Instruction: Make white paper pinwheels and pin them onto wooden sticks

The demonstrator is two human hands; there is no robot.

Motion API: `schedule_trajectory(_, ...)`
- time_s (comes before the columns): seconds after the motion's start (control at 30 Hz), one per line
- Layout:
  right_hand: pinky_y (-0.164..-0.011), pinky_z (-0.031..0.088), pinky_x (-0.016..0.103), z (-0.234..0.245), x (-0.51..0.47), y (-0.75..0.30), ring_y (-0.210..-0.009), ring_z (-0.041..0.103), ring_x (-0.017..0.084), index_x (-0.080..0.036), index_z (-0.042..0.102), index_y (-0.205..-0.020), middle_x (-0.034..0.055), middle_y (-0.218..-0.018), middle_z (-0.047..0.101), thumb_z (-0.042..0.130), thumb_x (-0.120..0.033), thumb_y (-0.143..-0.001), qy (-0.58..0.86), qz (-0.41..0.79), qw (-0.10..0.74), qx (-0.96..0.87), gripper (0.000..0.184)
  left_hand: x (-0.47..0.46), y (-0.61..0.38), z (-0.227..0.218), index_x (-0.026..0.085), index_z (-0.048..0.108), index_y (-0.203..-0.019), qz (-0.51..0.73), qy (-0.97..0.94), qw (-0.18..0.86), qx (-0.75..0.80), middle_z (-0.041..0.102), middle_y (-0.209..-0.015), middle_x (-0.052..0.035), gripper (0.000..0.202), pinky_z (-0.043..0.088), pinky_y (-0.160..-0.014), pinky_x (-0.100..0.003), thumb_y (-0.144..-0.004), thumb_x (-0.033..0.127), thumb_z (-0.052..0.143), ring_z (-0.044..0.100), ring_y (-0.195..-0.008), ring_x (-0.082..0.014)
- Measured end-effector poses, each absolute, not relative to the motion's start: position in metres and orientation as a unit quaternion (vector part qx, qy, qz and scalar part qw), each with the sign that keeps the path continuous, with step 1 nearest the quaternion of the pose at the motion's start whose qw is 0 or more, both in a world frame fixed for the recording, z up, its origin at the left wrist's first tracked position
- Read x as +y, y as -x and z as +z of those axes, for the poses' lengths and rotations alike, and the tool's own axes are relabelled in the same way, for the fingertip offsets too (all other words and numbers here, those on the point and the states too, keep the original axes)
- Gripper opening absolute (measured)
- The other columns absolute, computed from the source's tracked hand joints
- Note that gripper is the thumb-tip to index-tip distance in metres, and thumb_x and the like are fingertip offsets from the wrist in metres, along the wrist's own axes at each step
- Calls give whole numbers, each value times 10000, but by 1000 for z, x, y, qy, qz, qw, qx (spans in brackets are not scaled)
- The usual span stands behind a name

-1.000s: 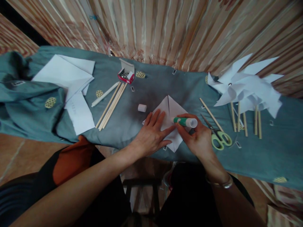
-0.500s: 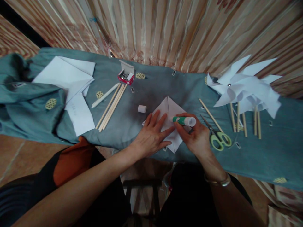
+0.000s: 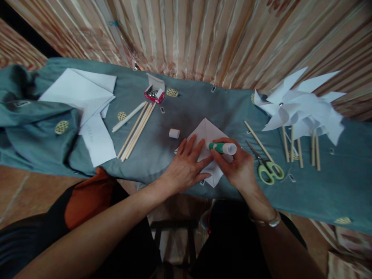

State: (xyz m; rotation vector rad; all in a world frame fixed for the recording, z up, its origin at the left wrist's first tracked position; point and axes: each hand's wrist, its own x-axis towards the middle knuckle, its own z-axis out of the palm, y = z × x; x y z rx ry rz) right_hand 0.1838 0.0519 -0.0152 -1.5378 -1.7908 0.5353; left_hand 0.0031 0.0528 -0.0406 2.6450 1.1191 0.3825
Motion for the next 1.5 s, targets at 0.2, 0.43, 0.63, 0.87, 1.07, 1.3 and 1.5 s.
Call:
schedule_trajectory(0.2, -791, 552, 357, -12, 49, -183, -889, 689, 211, -251, 612, -1034, 22, -981, 723, 615, -312, -849, 584, 220, 351, -698, 195, 54, -3, -40, 263, 502, -1348, 132, -907, 121, 380, 337, -1516, -156, 556, 224, -1107, -643, -878, 559, 489, 179, -1433, -419)
schedule_trajectory(0.43, -790, 551, 351, -11, 46, -186, -849, 687, 203, -231, 617, -1019, 26, -953, 722, 628, -304, -839, 581, 218, 346, -704, 195, 53, -3, -40, 290, 466, -1375, 132, -907, 119, 382, 327, -1528, -138, 576, 223, -1109, -639, -868, 561, 506, 178, -1436, -412)
schedule_trajectory(0.63, -779, 548, 339, -11, 46, -191, -835, 684, 199, -222, 622, -1020, 27, -938, 719, 633, -302, -835, 582, 217, 341, -706, 201, 53, -3, -41, 299, 453, -1390, 127, -906, 120, 385, 324, -1528, -137, 587, 211, -1115, -630, -869, 562, 506, 177, -1433, -418)
schedule_trajectory(0.87, -800, 540, 366, -12, 46, -195, -879, 680, 218, -234, 642, -1024, 40, -967, 717, 660, -298, -820, 594, 187, 370, -690, 215, 53, -3, -41, 324, 466, -1376, 130, -903, 132, 389, 293, -1553, -102, 554, 185, -1127, -616, -876, 559, 501, 153, -1445, -396)
schedule_trajectory(1.07, -798, 545, 326, -14, 68, -200, -832, 683, 160, -247, 669, -958, -1, -929, 715, 742, -288, -753, 554, 324, 597, -482, 222, 54, -2, -41, 317, 518, -1333, 132, -902, 136, 387, 302, -1550, -90, 514, 185, -1124, -625, -876, 551, 507, 147, -1447, -394)
schedule_trajectory(1.3, -596, 559, 158, -13, 88, -199, -627, 657, 75, -225, 686, -776, -54, -704, 693, 747, -256, -732, 441, 567, 654, -236, 81, 54, -1, -40, 322, 426, -1406, 140, -905, 132, 379, 311, -1535, -131, 573, 225, -1110, -619, -878, 517, 530, 161, -1443, -402)
schedule_trajectory(1.5, -622, 589, 141, -7, 93, -192, -622, 683, 83, -204, 686, -729, -44, -665, 718, 791, -201, -672, 399, 629, 649, -159, 119, 59, 11, -23, 200, 403, -1408, 218, -903, 92, 358, 364, -1501, -174, 578, 196, -1144, -575, -910, 479, 496, 223, -1439, -330)
